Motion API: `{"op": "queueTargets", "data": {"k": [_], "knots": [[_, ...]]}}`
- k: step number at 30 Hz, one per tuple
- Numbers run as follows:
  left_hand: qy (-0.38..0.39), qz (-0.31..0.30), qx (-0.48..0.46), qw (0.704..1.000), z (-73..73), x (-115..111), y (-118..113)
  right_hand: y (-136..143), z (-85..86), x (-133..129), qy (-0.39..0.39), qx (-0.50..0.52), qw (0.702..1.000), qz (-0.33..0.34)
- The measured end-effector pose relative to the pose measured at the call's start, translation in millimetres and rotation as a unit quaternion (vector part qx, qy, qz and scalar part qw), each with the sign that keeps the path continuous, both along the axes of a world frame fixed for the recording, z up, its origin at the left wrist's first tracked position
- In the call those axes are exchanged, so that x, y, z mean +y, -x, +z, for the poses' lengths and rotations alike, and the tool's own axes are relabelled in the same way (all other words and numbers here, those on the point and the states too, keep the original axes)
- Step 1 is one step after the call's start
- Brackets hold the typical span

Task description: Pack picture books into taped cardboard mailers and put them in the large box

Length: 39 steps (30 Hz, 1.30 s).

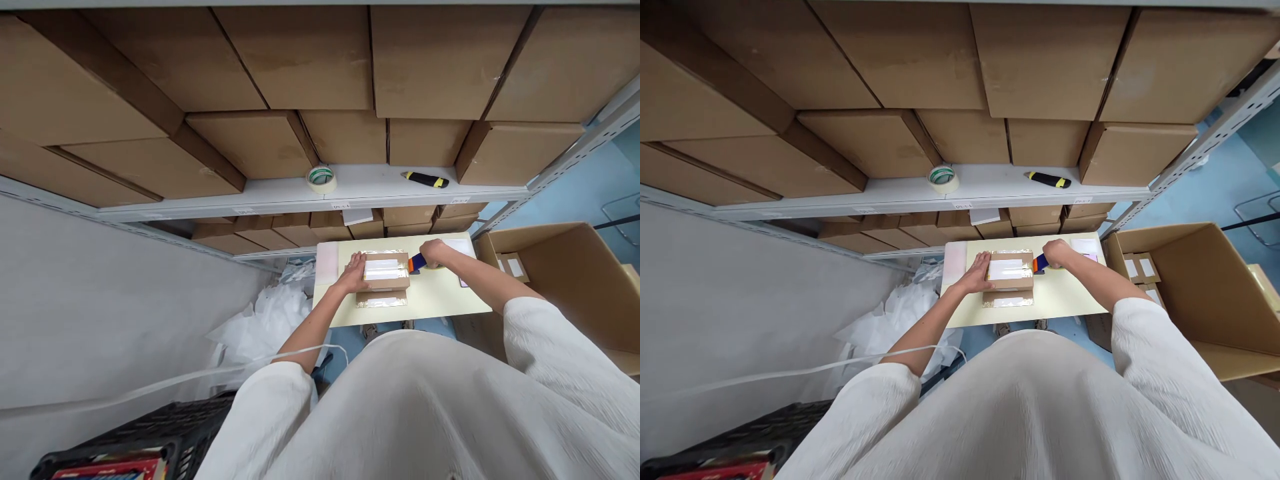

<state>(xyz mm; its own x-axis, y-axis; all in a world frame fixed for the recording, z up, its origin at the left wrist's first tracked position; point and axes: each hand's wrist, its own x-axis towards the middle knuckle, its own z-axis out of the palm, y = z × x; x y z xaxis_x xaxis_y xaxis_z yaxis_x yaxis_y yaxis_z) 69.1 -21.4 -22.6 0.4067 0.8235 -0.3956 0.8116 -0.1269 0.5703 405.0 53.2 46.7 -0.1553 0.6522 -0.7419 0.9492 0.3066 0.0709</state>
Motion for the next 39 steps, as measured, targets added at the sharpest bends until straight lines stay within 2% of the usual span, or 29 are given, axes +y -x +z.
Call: {"op": "queueTargets", "data": {"k": [3, 5, 8, 10, 11, 14, 16, 18, 23, 27, 30, 34, 37, 39], "knots": [[0.001, 0.005, -0.001, 1.0, 2.1, -1.2, -0.2, 16.0, -10.9, -3.3, 0.012, 0.0, 1.0, -0.007], [0.003, 0.005, 0.0, 1.0, 3.7, -2.2, 0.2, 18.4, -17.5, -10.2, 0.047, -0.029, 0.998, 0.015], [0.004, -0.003, -0.001, 1.0, 5.5, -3.1, 1.2, -4.0, -23.9, -18.1, 0.081, -0.033, 0.996, 0.023], [0.003, -0.004, -0.004, 1.0, 5.7, -3.1, 2.0, -34.0, -27.4, -21.3, 0.082, -0.003, 0.996, -0.035], [0.004, -0.002, -0.005, 1.0, 5.4, -2.9, 2.4, -50.5, -29.6, -23.4, 0.078, 0.018, 0.993, -0.088], [0.011, 0.003, -0.009, 1.0, 3.8, -2.1, 4.0, -91.4, -40.4, -35.8, 0.065, 0.118, 0.952, -0.276], [0.016, 0.002, -0.012, 1.0, 2.7, -1.8, 5.2, -103.3, -51.2, -48.3, 0.023, 0.164, 0.922, -0.351], [0.019, -0.001, -0.013, 1.0, 2.3, -1.7, 6.0, -101.8, -64.1, -61.1, -0.022, 0.167, 0.91, -0.379], [0.012, 0.0, -0.004, 1.0, 3.4, -2.7, 5.5, -68.3, -96.7, -85.7, -0.127, 0.115, 0.903, -0.395], [-0.007, 0.0, -0.005, 1.0, 2.8, -3.4, 4.8, -46.4, -115.9, -95.9, -0.16, 0.08, 0.908, -0.378], [-0.017, -0.002, -0.008, 1.0, 1.7, -3.8, 5.7, -41.8, -123.1, -99.6, -0.172, 0.074, 0.918, -0.35], [-0.029, -0.002, -0.011, 1.0, 2.8, -6.5, 7.9, -42.3, -118.6, -104.2, -0.196, 0.071, 0.922, -0.326], [-0.042, 0.001, -0.021, 0.999, 6.5, -8.8, 8.5, -35.0, -102.2, -106.0, -0.25, 0.099, 0.912, -0.31], [-0.06, 0.026, -0.03, 0.997, 9.9, -8.0, 7.4, -22.9, -86.4, -103.4, -0.248, 0.162, 0.899, -0.323]]}}
